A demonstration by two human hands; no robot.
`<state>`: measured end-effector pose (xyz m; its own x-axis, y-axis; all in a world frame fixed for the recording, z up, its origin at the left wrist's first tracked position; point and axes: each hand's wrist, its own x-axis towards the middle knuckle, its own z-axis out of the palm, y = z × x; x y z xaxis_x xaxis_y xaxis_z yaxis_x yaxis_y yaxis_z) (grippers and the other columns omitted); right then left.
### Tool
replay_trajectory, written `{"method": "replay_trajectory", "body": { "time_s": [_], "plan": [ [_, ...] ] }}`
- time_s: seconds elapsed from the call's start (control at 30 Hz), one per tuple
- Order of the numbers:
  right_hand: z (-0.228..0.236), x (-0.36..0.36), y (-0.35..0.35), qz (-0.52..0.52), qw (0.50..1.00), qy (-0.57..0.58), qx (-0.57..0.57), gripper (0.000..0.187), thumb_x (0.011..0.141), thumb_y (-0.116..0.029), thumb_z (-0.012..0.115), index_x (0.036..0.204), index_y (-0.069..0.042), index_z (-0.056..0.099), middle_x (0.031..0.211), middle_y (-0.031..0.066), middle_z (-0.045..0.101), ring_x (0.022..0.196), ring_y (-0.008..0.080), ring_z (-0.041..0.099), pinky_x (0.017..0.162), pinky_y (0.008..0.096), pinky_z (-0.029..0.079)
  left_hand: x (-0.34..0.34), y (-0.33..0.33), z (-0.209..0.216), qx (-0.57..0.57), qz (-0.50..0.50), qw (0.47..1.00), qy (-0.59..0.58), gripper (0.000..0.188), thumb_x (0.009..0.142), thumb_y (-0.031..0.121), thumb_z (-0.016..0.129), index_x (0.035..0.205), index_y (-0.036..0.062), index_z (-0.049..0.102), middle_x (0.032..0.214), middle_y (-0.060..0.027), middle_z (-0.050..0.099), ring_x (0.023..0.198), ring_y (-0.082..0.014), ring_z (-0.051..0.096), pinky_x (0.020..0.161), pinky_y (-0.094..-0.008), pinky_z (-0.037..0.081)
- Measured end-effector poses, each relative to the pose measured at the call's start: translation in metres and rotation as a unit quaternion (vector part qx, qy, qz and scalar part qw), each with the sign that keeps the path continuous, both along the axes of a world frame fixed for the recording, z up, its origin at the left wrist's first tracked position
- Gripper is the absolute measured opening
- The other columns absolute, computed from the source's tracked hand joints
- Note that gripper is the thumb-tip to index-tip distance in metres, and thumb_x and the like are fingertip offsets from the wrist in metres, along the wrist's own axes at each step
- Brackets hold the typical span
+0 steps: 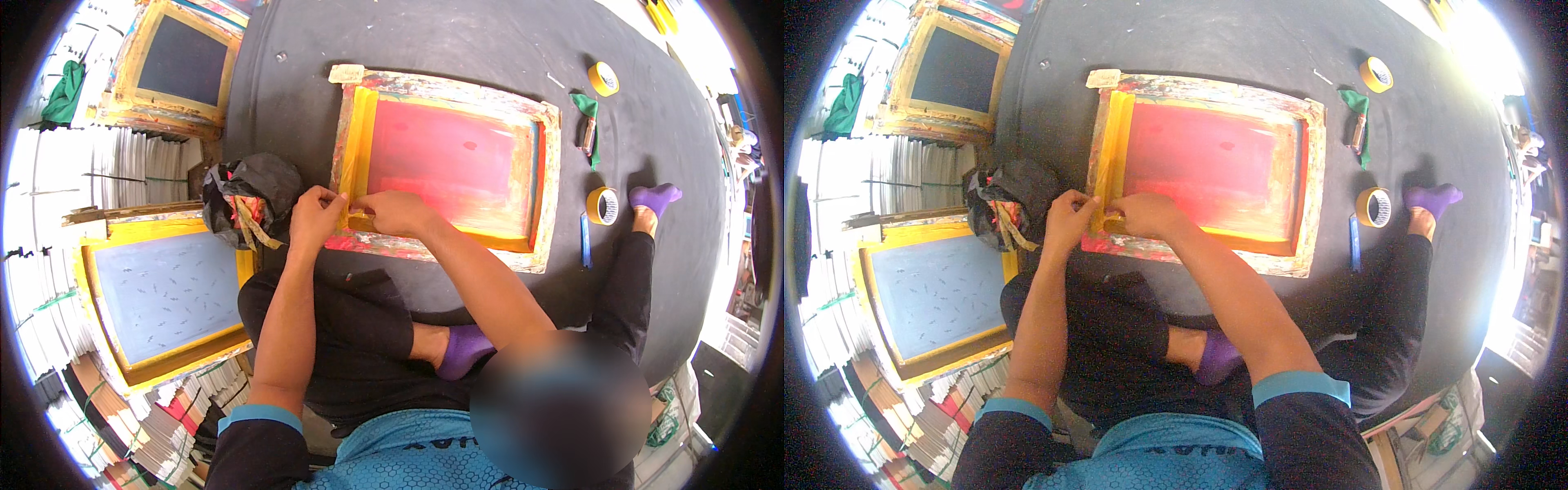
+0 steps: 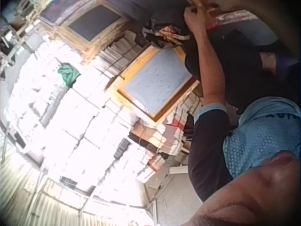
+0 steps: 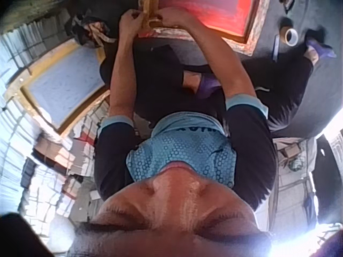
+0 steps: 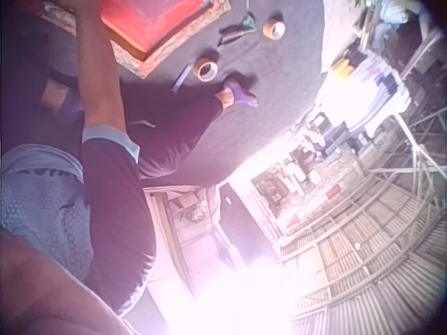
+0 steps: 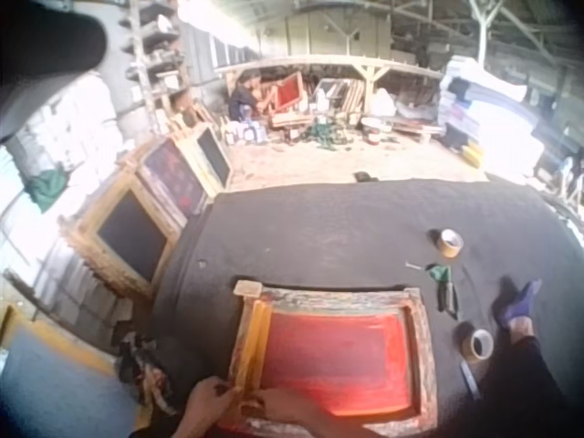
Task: The person sits cross-legged on the floor and applies yellow tape to the edges of a rectangular frame with a red mesh screen. They smooth the tape, cut it with a utility knife, and continue taping the remaining sides.
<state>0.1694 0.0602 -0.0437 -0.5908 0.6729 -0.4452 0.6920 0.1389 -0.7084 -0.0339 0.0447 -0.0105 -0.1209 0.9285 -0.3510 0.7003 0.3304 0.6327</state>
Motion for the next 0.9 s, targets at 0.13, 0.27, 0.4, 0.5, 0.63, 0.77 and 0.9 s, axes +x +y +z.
{"method": "replay_trajectory", "body": {
  "time_s": [0.13,0.27,0.4,0.5,0.63,0.77,0.9],
  "plan": [
    [0.0,0.003,-0.003,-0.016,1.0,0.019,-0.012,0.047,0.094,-0.049,0.065,0.133,-0.024,0.07,0.12,0.0127,0.075,0.109,0.0351,0.072,0.092,0.0502,0.057,0.0,0.001,0.002,0.001,0.002,1.0,-0.004,0.038,0.091,0.034,0.076,0.099,-0.0029,0.074,0.083,-0.0157,0.074,0.078,-0.0274,0.073,0.074,-0.0387,0.055],
    [-0.006,0.001,-0.003,-0.009,0.999,-0.02,-0.027,0.044,0.094,-0.043,0.064,0.135,-0.026,0.07,0.123,0.011,0.075,0.113,0.0332,0.072,0.094,0.0494,0.057,0.0,0.002,0.002,-0.016,0.009,1.0,-0.022,0.038,0.092,0.033,0.077,0.099,-0.0046,0.074,0.083,-0.0152,0.074,0.076,-0.0237,0.071,0.072,-0.0376,0.055],
    [-0.009,-0.004,-0.011,-0.063,0.998,-0.006,0.0,0.037,0.093,-0.033,0.061,0.127,-0.023,0.074,0.119,0.0119,0.076,0.111,0.0345,0.072,0.094,0.0517,0.056,0.001,0.001,0.0,0.008,-0.006,1.0,-0.013,0.038,0.092,0.032,0.077,0.099,-0.0046,0.074,0.083,-0.0149,0.074,0.076,-0.0239,0.071,0.072,-0.0377,0.055],
    [0.008,-0.006,-0.012,-0.071,0.997,-0.003,0.006,0.033,0.093,-0.024,0.058,0.118,-0.016,0.077,0.114,0.0143,0.076,0.108,0.036,0.072,0.091,0.0514,0.056,0.0,0.0,0.001,0.007,-0.005,1.0,-0.013,0.038,0.092,0.033,0.077,0.099,-0.0047,0.074,0.084,-0.0158,0.075,0.076,-0.0246,0.071,0.073,-0.0379,0.055],
    [0.005,-0.021,-0.016,-0.062,0.996,-0.06,0.001,0.029,0.092,-0.021,0.057,0.101,-0.005,0.079,0.108,0.0213,0.075,0.1,0.0399,0.072,0.087,0.0538,0.056,0.003,0.002,0.004,0.005,-0.008,1.0,-0.002,0.038,0.092,0.034,0.076,0.1,-0.0033,0.074,0.086,-0.0166,0.076,0.081,-0.0288,0.074,0.076,-0.0397,0.056],
    [0.01,-0.034,-0.025,-0.054,0.996,-0.062,0.012,0.03,0.089,-0.023,0.058,0.092,0.001,0.077,0.104,0.0249,0.074,0.097,0.0423,0.072,0.086,0.0556,0.056,-0.003,0.002,-0.01,0.007,-0.016,1.0,0.003,0.038,0.091,0.035,0.076,0.1,-0.0021,0.075,0.088,-0.0165,0.076,0.083,-0.0298,0.075,0.076,-0.0404,0.056],
    [0.006,-0.042,-0.035,-0.072,0.996,-0.043,0.033,0.03,0.089,-0.024,0.059,0.092,0.001,0.076,0.101,0.0242,0.074,0.097,0.0431,0.071,0.086,0.0554,0.057,0.005,0.003,-0.001,0.006,-0.014,1.0,-0.007,0.038,0.091,0.035,0.076,0.1,-0.0015,0.075,0.087,-0.0161,0.076,0.083,-0.0289,0.076,0.075,-0.0403,0.057]
  ]
}}
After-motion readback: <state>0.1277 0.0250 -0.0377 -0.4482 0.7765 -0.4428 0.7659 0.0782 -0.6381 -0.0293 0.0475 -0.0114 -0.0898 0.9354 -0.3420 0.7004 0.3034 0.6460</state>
